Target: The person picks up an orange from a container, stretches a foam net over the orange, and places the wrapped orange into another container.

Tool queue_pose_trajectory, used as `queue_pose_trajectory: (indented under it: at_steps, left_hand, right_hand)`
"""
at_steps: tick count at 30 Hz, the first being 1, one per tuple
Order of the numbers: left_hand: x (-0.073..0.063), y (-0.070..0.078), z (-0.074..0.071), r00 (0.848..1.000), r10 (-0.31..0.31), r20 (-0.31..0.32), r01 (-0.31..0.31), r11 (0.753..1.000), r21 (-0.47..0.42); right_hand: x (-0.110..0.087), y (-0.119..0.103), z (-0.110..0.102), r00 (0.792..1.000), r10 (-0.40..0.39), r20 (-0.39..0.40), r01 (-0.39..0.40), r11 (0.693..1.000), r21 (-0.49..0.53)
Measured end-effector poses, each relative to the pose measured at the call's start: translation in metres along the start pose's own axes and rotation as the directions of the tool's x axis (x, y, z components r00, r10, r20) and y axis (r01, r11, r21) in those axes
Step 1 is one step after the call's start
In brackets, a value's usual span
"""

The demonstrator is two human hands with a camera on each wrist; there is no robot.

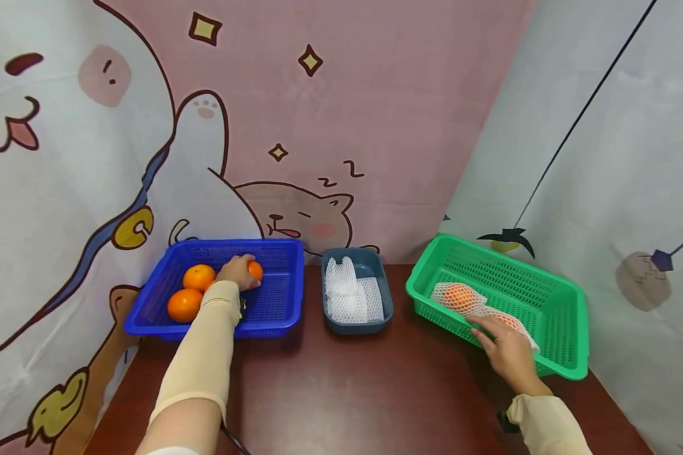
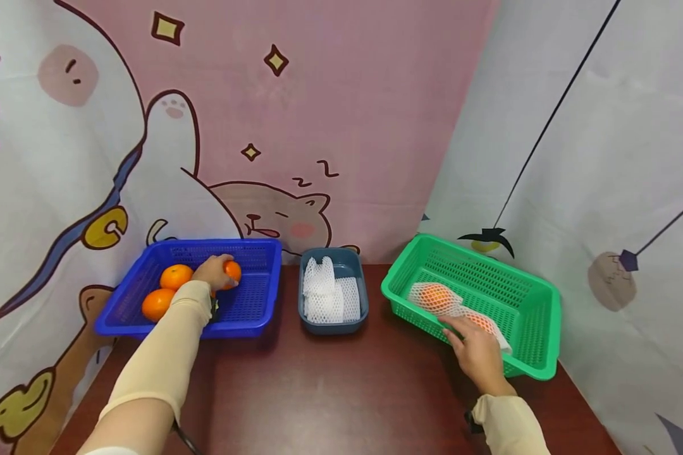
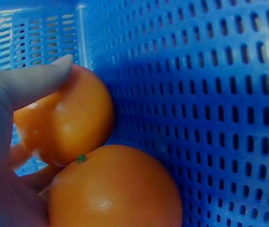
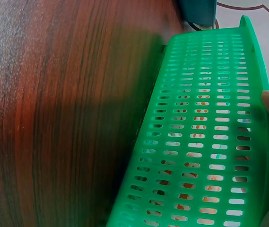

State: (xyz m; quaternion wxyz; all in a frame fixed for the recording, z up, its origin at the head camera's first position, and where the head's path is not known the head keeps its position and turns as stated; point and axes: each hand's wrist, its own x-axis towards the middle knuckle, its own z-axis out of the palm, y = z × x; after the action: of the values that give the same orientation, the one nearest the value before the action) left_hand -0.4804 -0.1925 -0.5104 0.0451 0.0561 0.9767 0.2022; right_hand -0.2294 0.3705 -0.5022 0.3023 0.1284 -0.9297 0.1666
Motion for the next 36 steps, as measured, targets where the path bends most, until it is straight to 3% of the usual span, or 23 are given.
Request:
queue_pose_trajectory:
  at_steps: [6,14,21,26,31,34,36]
  left_hand:
    - [-0.002,0.007,0.005,0.999,0.038,0.031,-0.040,0.996,0.077]
    - [-0.010,0.019,-0.010,0.992,0.112,-0.050,-0.113,0.993,-0.018]
    - [-0.018,0.043,-0.030,0.981,0.148,-0.123,-0.155,0.986,-0.053]
    - [-0.031,0.072,-0.047,0.963,0.179,-0.200,-0.201,0.975,-0.094]
    - [-0.050,0.104,-0.057,0.934,0.246,-0.257,-0.303,0.929,-0.213]
    - [-0.065,0.123,-0.060,0.924,0.275,-0.265,-0.351,0.886,-0.304]
    - [-0.077,0.136,-0.061,0.924,0.289,-0.252,-0.363,0.870,-0.335]
  right_hand:
    - [-0.003,0.002,0.000,1.000,0.006,-0.003,-0.006,1.000,0.005]
    - [0.000,0.000,0.000,1.000,-0.001,-0.015,0.001,1.000,-0.005]
    - [0.001,0.000,-0.002,1.000,-0.008,-0.013,0.008,1.000,-0.008]
    - [0.002,-0.001,-0.002,1.000,-0.010,-0.020,0.010,1.000,-0.001]
    - [0.000,0.000,-0.002,1.000,-0.018,-0.019,0.018,1.000,-0.009]
    - [-0.002,0.002,-0.001,1.000,-0.020,-0.020,0.019,1.000,-0.011]
    - [-0.002,0.003,0.000,1.000,-0.020,-0.019,0.020,1.000,-0.009]
